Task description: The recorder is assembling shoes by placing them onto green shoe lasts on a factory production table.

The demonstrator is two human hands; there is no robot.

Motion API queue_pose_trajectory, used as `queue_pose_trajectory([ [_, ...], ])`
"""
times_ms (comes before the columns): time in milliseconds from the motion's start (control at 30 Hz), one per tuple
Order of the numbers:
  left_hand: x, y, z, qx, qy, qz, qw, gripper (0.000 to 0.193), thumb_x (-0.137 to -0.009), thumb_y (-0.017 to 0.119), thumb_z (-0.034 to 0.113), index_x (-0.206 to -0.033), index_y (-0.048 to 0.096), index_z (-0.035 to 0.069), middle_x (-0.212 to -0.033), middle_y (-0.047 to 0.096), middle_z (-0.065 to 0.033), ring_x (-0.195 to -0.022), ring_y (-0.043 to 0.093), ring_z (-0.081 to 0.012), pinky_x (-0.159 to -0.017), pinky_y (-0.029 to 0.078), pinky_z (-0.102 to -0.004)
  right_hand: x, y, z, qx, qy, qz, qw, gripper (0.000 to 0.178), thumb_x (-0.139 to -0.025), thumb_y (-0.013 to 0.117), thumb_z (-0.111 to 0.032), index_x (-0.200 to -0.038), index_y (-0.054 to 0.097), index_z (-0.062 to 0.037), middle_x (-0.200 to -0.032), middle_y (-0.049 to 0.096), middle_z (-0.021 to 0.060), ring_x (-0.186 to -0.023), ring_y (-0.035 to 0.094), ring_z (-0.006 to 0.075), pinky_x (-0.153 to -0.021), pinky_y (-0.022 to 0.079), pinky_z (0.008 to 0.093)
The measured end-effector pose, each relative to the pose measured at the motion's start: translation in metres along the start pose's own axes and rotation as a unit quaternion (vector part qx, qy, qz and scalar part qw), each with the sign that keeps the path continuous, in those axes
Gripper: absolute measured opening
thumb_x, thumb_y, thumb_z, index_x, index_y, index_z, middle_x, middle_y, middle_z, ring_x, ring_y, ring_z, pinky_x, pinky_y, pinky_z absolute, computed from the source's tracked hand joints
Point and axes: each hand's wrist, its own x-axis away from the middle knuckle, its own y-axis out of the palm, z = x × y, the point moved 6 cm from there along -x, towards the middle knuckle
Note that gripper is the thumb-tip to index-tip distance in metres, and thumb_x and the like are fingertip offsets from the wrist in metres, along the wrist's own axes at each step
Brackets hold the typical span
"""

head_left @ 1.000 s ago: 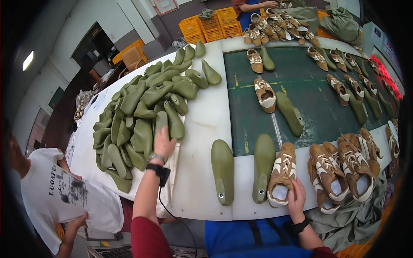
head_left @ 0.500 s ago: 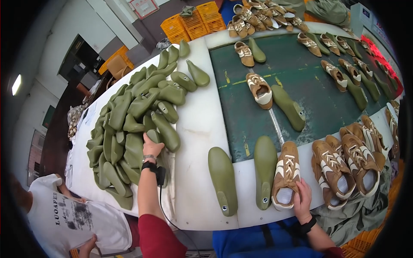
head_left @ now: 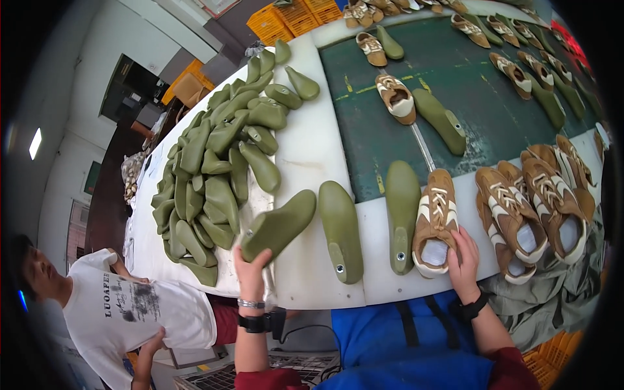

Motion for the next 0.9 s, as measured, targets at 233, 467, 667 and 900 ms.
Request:
queue_pose_trajectory([
  [233, 0.03, 0.052, -0.036, -0.114, -0.068, -0.194, 0.972, 0.071, -0.081, 0.067, 0.01, -0.138, 0.025, 0.0, -0.129, 0.044, -0.0186, -0.11, 0.051, -0.0217, -0.089, 0.045, -0.0306, 0.003, -0.005, 0.002, 0.004, 0.01, 0.006, 1.0, 0.038, -0.08, 0.055, -0.012, -0.116, 0.057, -0.0018, -0.124, 0.052, 0.0205, -0.111, 0.049, 0.0358, -0.097, 0.036, 0.0416],
  [467, 0.03, 0.107, -0.026, -0.321, 0.166, -0.291, 0.886, 0.076, -0.081, 0.068, 0.018, -0.14, 0.022, 0.0, -0.125, 0.04, -0.0227, -0.118, 0.042, -0.0363, -0.101, 0.035, -0.0396, 0.002, -0.001, 0.002, 0.012, 0.012, 0.002, 1.0, 0.038, -0.079, 0.056, -0.013, -0.115, 0.058, -0.0027, -0.124, 0.052, 0.0199, -0.111, 0.049, 0.0356, -0.097, 0.036, 0.0418],
  [667, -0.027, 0.114, -0.005, -0.424, 0.058, -0.365, 0.827, 0.07, -0.086, 0.056, 0.048, -0.139, 0.032, 0.01, -0.108, 0.06, -0.0271, -0.103, 0.059, -0.039, -0.087, 0.046, -0.0406, -0.002, -0.002, 0.001, 0.006, 0.019, -0.001, 1.0, 0.037, -0.078, 0.056, -0.011, -0.114, 0.058, -0.002, -0.124, 0.052, 0.0203, -0.112, 0.049, 0.0367, -0.097, 0.036, 0.0416],
  [900, -0.212, 0.104, -0.021, -0.553, 0.139, -0.151, 0.807, 0.084, -0.078, 0.065, 0.045, -0.14, 0.026, 0.006, -0.129, 0.043, -0.0316, -0.113, 0.049, -0.0434, -0.095, 0.043, -0.0415, 0.001, -0.001, 0.001, 0.019, 0.002, -0.008, 1.0, 0.037, -0.079, 0.054, -0.01, -0.115, 0.056, 0.0006, -0.123, 0.051, 0.022, -0.111, 0.048, 0.0373, -0.097, 0.036, 0.0421],
])
